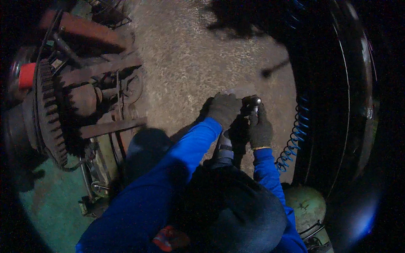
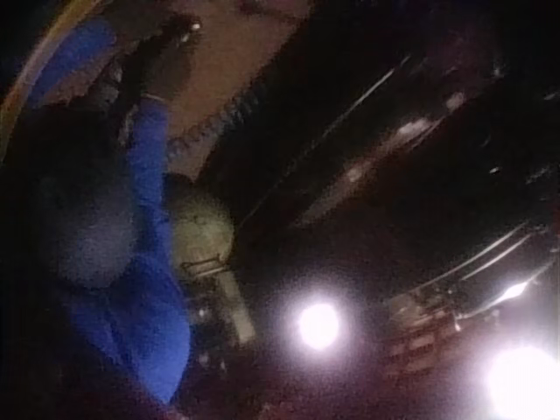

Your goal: The person handles a small metal component and a hammer, then moves to a green metal lathe. They insert the component into the lathe chuck and tighten it with a chuck key. The person then positions a cutting tool and begins machining the component.

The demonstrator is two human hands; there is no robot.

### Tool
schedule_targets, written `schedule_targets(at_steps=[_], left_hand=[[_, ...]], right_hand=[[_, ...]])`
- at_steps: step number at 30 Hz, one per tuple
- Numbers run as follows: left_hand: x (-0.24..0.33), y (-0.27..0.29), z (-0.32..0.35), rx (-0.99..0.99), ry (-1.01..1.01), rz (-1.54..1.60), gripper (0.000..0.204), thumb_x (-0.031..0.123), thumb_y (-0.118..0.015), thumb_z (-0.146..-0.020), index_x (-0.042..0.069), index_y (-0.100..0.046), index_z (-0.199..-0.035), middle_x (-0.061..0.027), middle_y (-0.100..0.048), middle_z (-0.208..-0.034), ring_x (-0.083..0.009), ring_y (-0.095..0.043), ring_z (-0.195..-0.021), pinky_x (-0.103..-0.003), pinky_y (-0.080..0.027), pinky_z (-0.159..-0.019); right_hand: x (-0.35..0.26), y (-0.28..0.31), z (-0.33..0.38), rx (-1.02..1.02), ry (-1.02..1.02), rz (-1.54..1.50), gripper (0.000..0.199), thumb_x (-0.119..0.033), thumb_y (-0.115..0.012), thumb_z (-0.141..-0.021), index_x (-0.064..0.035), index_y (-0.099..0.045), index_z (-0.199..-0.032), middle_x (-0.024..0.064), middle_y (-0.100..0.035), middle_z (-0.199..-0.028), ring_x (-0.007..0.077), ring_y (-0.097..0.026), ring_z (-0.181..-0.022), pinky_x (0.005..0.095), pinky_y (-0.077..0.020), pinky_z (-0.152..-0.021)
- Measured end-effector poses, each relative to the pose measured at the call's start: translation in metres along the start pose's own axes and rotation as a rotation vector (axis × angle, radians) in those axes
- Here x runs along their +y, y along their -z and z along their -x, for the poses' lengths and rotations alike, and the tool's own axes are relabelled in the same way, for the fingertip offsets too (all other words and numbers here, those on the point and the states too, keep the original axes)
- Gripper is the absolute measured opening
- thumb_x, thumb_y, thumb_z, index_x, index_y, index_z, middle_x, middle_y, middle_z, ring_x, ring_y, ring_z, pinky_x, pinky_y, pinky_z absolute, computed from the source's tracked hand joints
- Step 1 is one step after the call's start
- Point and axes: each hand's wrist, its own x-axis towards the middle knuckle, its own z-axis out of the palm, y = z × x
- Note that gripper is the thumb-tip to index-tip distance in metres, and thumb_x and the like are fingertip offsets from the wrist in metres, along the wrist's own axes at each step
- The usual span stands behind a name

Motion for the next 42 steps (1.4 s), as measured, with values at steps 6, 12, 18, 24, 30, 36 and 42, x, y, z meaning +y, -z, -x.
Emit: schedule_targets(at_steps=[6, 12, 18, 24, 30, 36, 42], left_hand=[[0.001, -0.008, -0.004, -0.064, 0.02, -0.089, 0.022, 0.026, -0.067, -0.099, 0.015, -0.076, -0.115, -0.0133, -0.073, -0.116, -0.0326, -0.071, -0.114, -0.05, -0.051, -0.099], [0.001, -0.003, -0.001, 0.014, 0.008, -0.01, 0.027, 0.026, -0.071, -0.095, 0.009, -0.076, -0.115, -0.0169, -0.074, -0.114, -0.0374, -0.072, -0.109, -0.053, -0.055, -0.096], [-0.001, -0.006, 0.002, 0.073, 0.066, 0.073, 0.026, 0.028, -0.068, -0.098, 0.011, -0.076, -0.115, -0.0174, -0.075, -0.114, -0.0378, -0.073, -0.109, -0.053, -0.058, -0.091], [-0.004, -0.012, -0.006, 0.036, 0.102, 0.012, 0.025, 0.028, -0.066, -0.099, 0.011, -0.078, -0.113, -0.0149, -0.077, -0.104, -0.0373, -0.075, -0.101, -0.054, -0.059, -0.091], [-0.001, -0.006, -0.002, 0.009, 0.106, -0.021, 0.021, 0.024, -0.067, -0.098, 0.013, -0.078, -0.111, -0.0144, -0.074, -0.113, -0.0361, -0.073, -0.109, -0.051, -0.058, -0.093], [-0.002, -0.011, -0.004, 0.007, 0.12, 0.023, 0.02, 0.02, -0.066, -0.097, 0.013, -0.078, -0.112, -0.0141, -0.073, -0.117, -0.0359, -0.073, -0.111, -0.051, -0.056, -0.095], [0.006, -0.001, 0.003, 0.002, 0.147, 0.051, 0.021, 0.022, -0.067, -0.097, 0.013, -0.078, -0.112, -0.0149, -0.073, -0.115, -0.0359, -0.072, -0.11, -0.051, -0.055, -0.096]], right_hand=[[-0.011, 0.009, 0.005, 0.066, 0.01, -0.096, 0.054, -0.041, -0.055, -0.111, -0.0207, -0.052, -0.161, 0.0262, -0.077, -0.1, 0.0461, -0.076, -0.089, 0.0556, -0.0574, -0.077], [0.0, 0.006, -0.013, 0.001, 0.03, 0.107, 0.062, -0.053, -0.047, -0.11, -0.024, -0.046, -0.164, 0.0271, -0.077, -0.109, 0.0494, -0.075, -0.094, 0.0586, -0.0582, -0.079], [-0.003, 0.012, -0.006, -0.064, -0.057, 0.007, 0.064, -0.055, -0.049, -0.109, -0.0233, -0.047, -0.164, 0.0279, -0.076, -0.113, 0.0501, -0.075, -0.097, 0.0595, -0.058, -0.082], [0.025, -0.008, 0.021, -0.004, -0.053, -0.043, 0.064, -0.055, -0.052, -0.109, -0.0227, -0.048, -0.164, 0.0274, -0.076, -0.115, 0.0478, -0.076, -0.093, 0.0573, -0.0584, -0.077], [0.012, -0.005, 0.024, -0.001, 0.027, -0.088, 0.064, -0.055, -0.052, -0.109, -0.0221, -0.048, -0.164, 0.0232, -0.076, -0.123, 0.0457, -0.076, -0.095, 0.0553, -0.0595, -0.08], [-0.008, 0.001, 0.011, -0.034, 0.037, -0.001, 0.063, -0.055, -0.05, -0.109, -0.0214, -0.05, -0.163, 0.0211, -0.074, -0.131, 0.0447, -0.075, -0.109, 0.0524, -0.0598, -0.091], [-0.017, 0.015, 0.023, -0.042, 0.007, -0.123, 0.062, -0.053, -0.048, -0.11, -0.0213, -0.05, -0.162, 0.0218, -0.074, -0.132, 0.045, -0.074, -0.11, 0.053, -0.0591, -0.092]])
